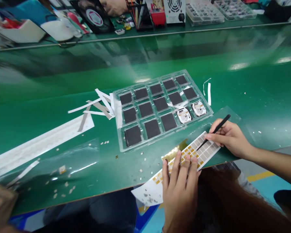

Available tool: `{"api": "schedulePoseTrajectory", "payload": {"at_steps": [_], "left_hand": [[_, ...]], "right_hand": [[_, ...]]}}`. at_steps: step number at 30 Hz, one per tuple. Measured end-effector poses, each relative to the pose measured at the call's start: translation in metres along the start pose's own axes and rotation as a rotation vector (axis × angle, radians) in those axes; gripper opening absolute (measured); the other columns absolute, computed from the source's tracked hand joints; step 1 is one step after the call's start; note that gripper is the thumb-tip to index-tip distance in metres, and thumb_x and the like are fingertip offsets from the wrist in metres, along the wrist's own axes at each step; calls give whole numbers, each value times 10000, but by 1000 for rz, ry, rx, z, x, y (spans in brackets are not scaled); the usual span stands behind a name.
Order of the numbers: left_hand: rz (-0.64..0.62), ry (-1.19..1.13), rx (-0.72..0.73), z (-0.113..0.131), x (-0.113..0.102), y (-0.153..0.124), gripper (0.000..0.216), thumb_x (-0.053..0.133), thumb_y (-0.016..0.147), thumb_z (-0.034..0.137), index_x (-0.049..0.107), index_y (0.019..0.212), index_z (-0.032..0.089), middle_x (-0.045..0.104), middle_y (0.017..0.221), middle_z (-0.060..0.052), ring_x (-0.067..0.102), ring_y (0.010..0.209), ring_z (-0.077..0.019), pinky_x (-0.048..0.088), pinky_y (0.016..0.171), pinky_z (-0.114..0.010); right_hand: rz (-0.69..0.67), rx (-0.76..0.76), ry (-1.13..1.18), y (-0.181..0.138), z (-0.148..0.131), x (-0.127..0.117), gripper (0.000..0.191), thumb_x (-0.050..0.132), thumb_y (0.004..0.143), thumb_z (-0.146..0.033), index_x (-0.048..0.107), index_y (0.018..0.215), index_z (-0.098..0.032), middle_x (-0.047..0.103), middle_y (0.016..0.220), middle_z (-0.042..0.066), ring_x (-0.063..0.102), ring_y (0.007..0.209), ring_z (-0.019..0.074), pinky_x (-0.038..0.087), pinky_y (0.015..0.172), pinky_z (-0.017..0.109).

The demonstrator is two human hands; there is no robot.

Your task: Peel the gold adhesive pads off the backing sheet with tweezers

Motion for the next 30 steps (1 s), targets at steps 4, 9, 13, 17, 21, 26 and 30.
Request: {"api": "schedulePoseTrajectory", "payload": {"at_steps": [4, 9, 13, 17, 21, 26, 30], "left_hand": [[-13, 12, 25, 1, -2, 0, 291, 535, 849, 213, 591, 1130, 164, 661, 1108, -44, 487, 1207, -249, 197, 1125, -468], [-19, 9, 49, 1, -3, 0, 268, 545, 841, 206, 610, 1096, 158, 661, 1106, -47, 495, 1196, -268, 201, 1118, -493], [-11, 3, 59, 0, -4, 1, 264, 565, 827, 201, 616, 1081, 147, 668, 1081, -59, 506, 1182, -280, 219, 1108, -498], [-17, -6, 51, 0, -3, 0, 263, 565, 826, 191, 615, 1080, 145, 666, 1082, -63, 499, 1190, -284, 212, 1108, -500], [-13, -18, 47, 0, -3, 0, 254, 563, 825, 181, 618, 1068, 135, 663, 1079, -78, 484, 1205, -293, 201, 1106, -515], [3, -35, 39, 1, -3, 0, 248, 561, 822, 165, 620, 1059, 123, 662, 1066, -97, 486, 1199, -306, 208, 1092, -533], [48, -47, 16, 0, -2, 0, 233, 541, 834, 164, 621, 1048, 122, 665, 1054, -100, 492, 1192, -301, 229, 1080, -538]], "right_hand": [[-19, -34, 7, -1, -2, 2, 261, 789, 647, -276, 552, 669, -171, 496, 497, -72, 422, 405, 45, 322, 360, 180], [-45, -35, 25, 0, -1, 5, 247, 781, 657, -252, 548, 677, -174, 499, 517, -73, 417, 410, 43, 313, 357, 176], [-49, -20, 17, 0, 1, 5, 250, 775, 666, -259, 538, 680, -179, 528, 531, -63, 420, 411, 46, 304, 359, 182], [-37, -11, 22, 0, 3, 3, 241, 781, 658, -226, 548, 685, -174, 547, 546, -55, 450, 433, 52, 321, 383, 184], [-26, -13, 39, 0, 3, 3, 248, 798, 628, -188, 558, 685, -169, 544, 536, -61, 442, 426, 49, 313, 381, 182], [-21, -15, 50, 0, 1, 3, 250, 802, 619, -173, 559, 673, -166, 541, 529, -67, 438, 424, 46, 305, 380, 180], [-17, -11, 54, -1, 1, 3, 254, 809, 608, -170, 563, 671, -163, 559, 538, -59, 461, 436, 50, 322, 388, 180]]}}
Point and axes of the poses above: each hand's wrist, its own y-axis towards the middle knuckle, its own x-axis out of the palm, z = x × y, the point moved 8 cm from there along y, towards the middle knuckle
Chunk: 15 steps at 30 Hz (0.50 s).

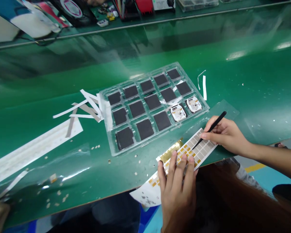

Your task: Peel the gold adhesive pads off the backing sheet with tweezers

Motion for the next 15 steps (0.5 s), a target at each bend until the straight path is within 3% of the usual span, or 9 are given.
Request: {"api": "schedulePoseTrajectory", "payload": {"at_steps": [5, 12, 15], "left_hand": [[14, -3, -8, 0, 0, 0, 222, 534, 840, 169, 622, 1039, 126, 668, 1037, -97, 500, 1184, -301, 236, 1074, -548], [-66, 34, 69, 2, 1, -1, 288, 589, 799, 146, 604, 1085, 119, 654, 1071, -105, 481, 1203, -308, 212, 1089, -534], [-22, 18, 34, 0, -1, 0, 255, 567, 814, 147, 611, 1063, 115, 659, 1050, -109, 480, 1206, -302, 216, 1085, -540]], "right_hand": [[15, -37, 0, -4, -2, -1, 232, 788, 641, -196, 560, 674, -171, 574, 570, -49, 512, 471, 65, 373, 413, 182], [12, -90, -70, -5, -4, 0, 187, 749, 683, -189, 563, 672, -174, 548, 568, -53, 501, 462, 65, 385, 404, 182], [13, -90, -67, -5, -5, -1, 195, 767, 661, -184, 573, 674, -167, 547, 567, -57, 494, 462, 58, 378, 402, 174]]}}
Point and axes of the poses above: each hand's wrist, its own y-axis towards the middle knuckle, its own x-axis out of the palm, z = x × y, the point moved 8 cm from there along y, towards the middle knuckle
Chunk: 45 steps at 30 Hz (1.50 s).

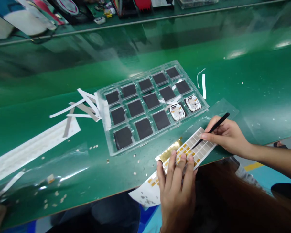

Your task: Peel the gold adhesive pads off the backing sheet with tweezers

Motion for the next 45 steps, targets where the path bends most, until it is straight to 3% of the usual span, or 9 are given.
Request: {"api": "schedulePoseTrajectory", "payload": {"at_steps": [8, 16, 22, 31, 36, 45], "left_hand": [[-42, 31, 28, 2, 1, 1, 291, 594, 798, 150, 600, 1088, 132, 663, 1057, -99, 484, 1204, -300, 226, 1089, -534], [29, 2, -37, 1, 0, 1, 222, 542, 834, 157, 623, 1038, 126, 677, 1013, -100, 493, 1196, -293, 234, 1085, -532], [-8, 100, -34, 4, 2, 6, 324, 557, 837, 224, 582, 1125, 78, 681, 1005, -98, 544, 1135, -297, 225, 1103, -504], [-69, 246, 83, 8, 8, 4, 439, 616, 803, 298, 550, 1180, 84, 677, 1024, -97, 517, 1168, -308, 168, 1126, -517], [-66, 233, 54, 5, 9, 0, 433, 605, 810, 293, 541, 1195, 103, 673, 1035, -90, 495, 1193, -300, 152, 1132, -520], [-11, 177, 1, 7, 7, 4, 350, 573, 830, 276, 580, 1127, 90, 683, 997, -92, 523, 1160, -301, 192, 1115, -529]], "right_hand": [[0, 28, -5, 1, -1, 1, 233, 783, 644, -242, 562, 670, -175, 548, 563, -54, 489, 460, 66, 382, 412, 196], [3, 34, -9, 1, 0, 0, 236, 777, 649, -255, 554, 668, -180, 552, 564, -49, 493, 466, 74, 376, 415, 207], [1, 46, 20, 1, 1, 1, 255, 808, 610, -227, 565, 667, -174, 566, 569, -49, 488, 468, 72, 365, 420, 205], [87, 60, 141, 8, -5, -12, 251, 780, 665, -243, 541, 698, -174, 537, 543, -60, 436, 418, 46, 315, 376, 184], [79, 72, 13, 24, -10, -7, 288, 808, 607, -270, 557, 703, -169, 574, 546, -39, 506, 439, 71, 374, 386, 202], [67, 156, -68, 32, 3, 0, 297, 802, 607, -278, 551, 713, -160, 554, 458, -48, 504, 407, 74, 357, 364, 183]]}}
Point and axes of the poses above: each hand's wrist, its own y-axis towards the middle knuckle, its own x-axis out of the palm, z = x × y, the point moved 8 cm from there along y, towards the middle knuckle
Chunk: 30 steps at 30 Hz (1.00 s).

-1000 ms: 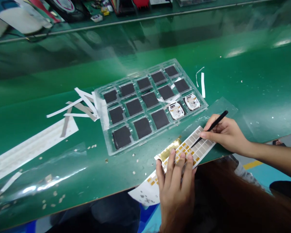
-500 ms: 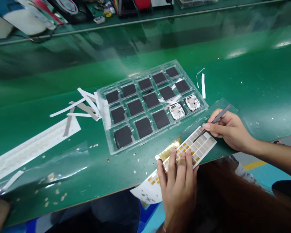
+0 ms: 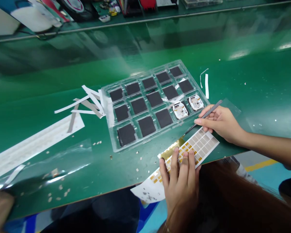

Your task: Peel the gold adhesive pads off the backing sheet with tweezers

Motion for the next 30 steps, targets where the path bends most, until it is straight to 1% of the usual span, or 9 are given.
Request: {"api": "schedulePoseTrajectory", "payload": {"at_steps": [3, 8, 14, 19, 24, 25, 27, 30], "left_hand": [[-5, 1, 1, -1, 0, 0, 354, 580, 826, 279, 580, 1128, 94, 686, 993, -86, 523, 1162, -299, 193, 1115, -525], [-31, 19, 43, 0, 2, -1, 396, 608, 807, 277, 566, 1152, 89, 682, 1015, -83, 526, 1155, -308, 165, 1124, -521], [-21, 13, 51, 0, 0, -1, 389, 619, 795, 267, 578, 1133, 78, 684, 994, -85, 538, 1137, -315, 154, 1127, -517], [-21, 13, 50, 0, 0, -1, 398, 624, 790, 263, 577, 1139, 77, 680, 1000, -87, 541, 1131, -318, 163, 1123, -528], [-33, 18, 62, 0, 1, -1, 425, 630, 784, 260, 562, 1166, 85, 673, 1049, -83, 532, 1142, -316, 162, 1128, -521], [-37, 11, 57, 1, 1, 0, 418, 620, 792, 265, 562, 1167, 88, 672, 1055, -82, 532, 1144, -312, 164, 1129, -514], [-9, -27, 3, -1, 0, 0, 382, 578, 821, 273, 569, 1158, 91, 673, 1062, -87, 525, 1155, -303, 179, 1126, -504], [13, -84, -75, -2, 0, -3, 362, 506, 861, 300, 567, 1170, 120, 642, 1148, -92, 475, 1210, -305, 162, 1117, -537]], "right_hand": [[-7, 8, 7, 0, 0, 1, 300, 802, 605, -287, 553, 719, -163, 555, 456, -49, 500, 401, 76, 347, 359, 185], [1, 9, 3, 1, 0, 0, 298, 801, 607, -280, 547, 710, -163, 547, 446, -50, 481, 386, 72, 326, 353, 187], [-28, 12, -15, 0, 1, 4, 275, 784, 625, -284, 553, 716, -166, 538, 457, -54, 475, 387, 72, 304, 342, 184], [-8, 15, 57, 0, -1, 6, 271, 795, 602, -242, 552, 692, -165, 529, 490, -68, 449, 384, 51, 285, 347, 189], [-24, -2, 131, -1, -2, 4, 270, 804, 598, -228, 552, 673, -165, 566, 547, -47, 447, 403, 46, 286, 364, 198], [-22, -7, 136, -2, -2, 2, 270, 802, 607, -234, 550, 675, -166, 568, 548, -43, 445, 403, 47, 281, 363, 199], [-6, -34, 149, -6, -5, -3, 260, 794, 629, -237, 550, 687, -170, 560, 540, -45, 438, 402, 47, 275, 362, 196], [12, -113, 164, -18, -12, -13, 233, 776, 662, -220, 551, 714, -184, 546, 546, -56, 446, 410, 49, 299, 370, 190]]}}
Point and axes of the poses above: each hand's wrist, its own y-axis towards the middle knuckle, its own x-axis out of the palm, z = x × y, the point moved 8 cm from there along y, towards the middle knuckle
